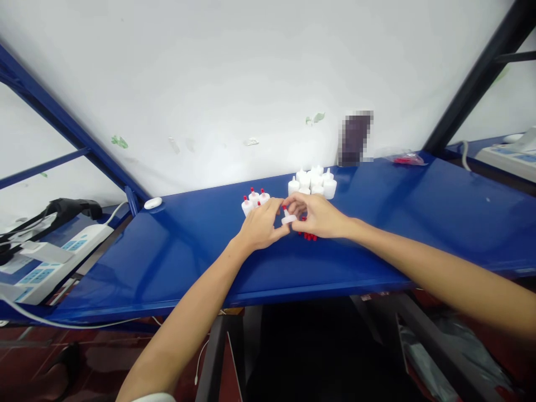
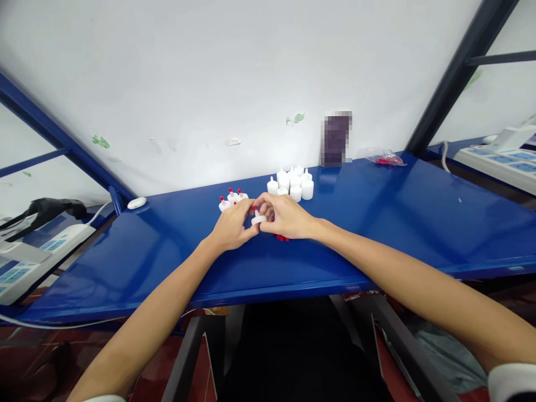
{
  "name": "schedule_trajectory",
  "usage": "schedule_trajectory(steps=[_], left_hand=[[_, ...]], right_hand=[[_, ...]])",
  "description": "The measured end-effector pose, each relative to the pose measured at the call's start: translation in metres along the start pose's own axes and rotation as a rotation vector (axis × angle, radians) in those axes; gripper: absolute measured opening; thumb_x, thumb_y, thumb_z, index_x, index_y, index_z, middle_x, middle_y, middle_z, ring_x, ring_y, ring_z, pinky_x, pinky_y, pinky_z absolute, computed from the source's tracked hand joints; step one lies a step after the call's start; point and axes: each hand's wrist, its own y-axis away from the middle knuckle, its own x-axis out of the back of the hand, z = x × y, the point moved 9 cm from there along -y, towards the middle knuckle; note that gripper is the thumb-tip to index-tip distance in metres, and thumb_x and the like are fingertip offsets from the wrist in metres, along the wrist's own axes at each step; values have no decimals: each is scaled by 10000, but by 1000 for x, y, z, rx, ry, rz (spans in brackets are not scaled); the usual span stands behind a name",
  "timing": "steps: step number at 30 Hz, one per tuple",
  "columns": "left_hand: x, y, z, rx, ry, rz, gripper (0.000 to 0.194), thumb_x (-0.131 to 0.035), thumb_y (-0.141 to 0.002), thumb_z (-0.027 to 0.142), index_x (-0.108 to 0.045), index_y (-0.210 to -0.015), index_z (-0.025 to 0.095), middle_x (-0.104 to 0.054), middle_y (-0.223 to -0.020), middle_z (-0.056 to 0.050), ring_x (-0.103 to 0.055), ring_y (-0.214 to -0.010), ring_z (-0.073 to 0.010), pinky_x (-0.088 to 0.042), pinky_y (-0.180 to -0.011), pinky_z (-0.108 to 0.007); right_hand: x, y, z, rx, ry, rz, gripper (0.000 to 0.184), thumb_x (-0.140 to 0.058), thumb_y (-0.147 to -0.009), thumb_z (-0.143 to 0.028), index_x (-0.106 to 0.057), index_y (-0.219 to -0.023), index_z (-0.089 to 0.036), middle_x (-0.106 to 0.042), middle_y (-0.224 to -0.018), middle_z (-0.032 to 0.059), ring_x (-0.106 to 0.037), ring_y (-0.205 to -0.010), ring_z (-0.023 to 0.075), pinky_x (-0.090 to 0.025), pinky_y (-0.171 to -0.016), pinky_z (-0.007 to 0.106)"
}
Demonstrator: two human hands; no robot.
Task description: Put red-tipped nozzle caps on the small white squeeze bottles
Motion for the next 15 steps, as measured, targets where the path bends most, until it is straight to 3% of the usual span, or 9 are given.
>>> schedule_trajectory(steps=[7,13,15], left_hand=[[-2,-1,9,-67,-11,1,263,-536,-899,415,-537,-1036,190,-657,-932,-72,-593,-762,-219,-451,-647,-327],[16,1,9,-79,234,74,470,-594,-916,376,-528,-1333,170,-689,-1064,-96,-610,-793,-187,-510,-702,-321],[23,1,5,-39,360,149,390,-569,-962,392,-601,-1286,178,-712,-1072,-94,-634,-812,-178,-531,-710,-310]], right_hand=[[-2,1,1,-30,-160,-61,305,-667,-663,-138,-575,-943,-220,-631,-806,-16,-620,-672,148,-553,-646,324],[6,1,-7,137,25,85,365,-639,-751,-173,-650,-1111,-235,-707,-908,17,-685,-769,189,-581,-759,373],[5,2,-13,206,134,116,386,-620,-788,-172,-660,-1163,-250,-728,-967,25,-686,-797,197,-568,-776,376]])
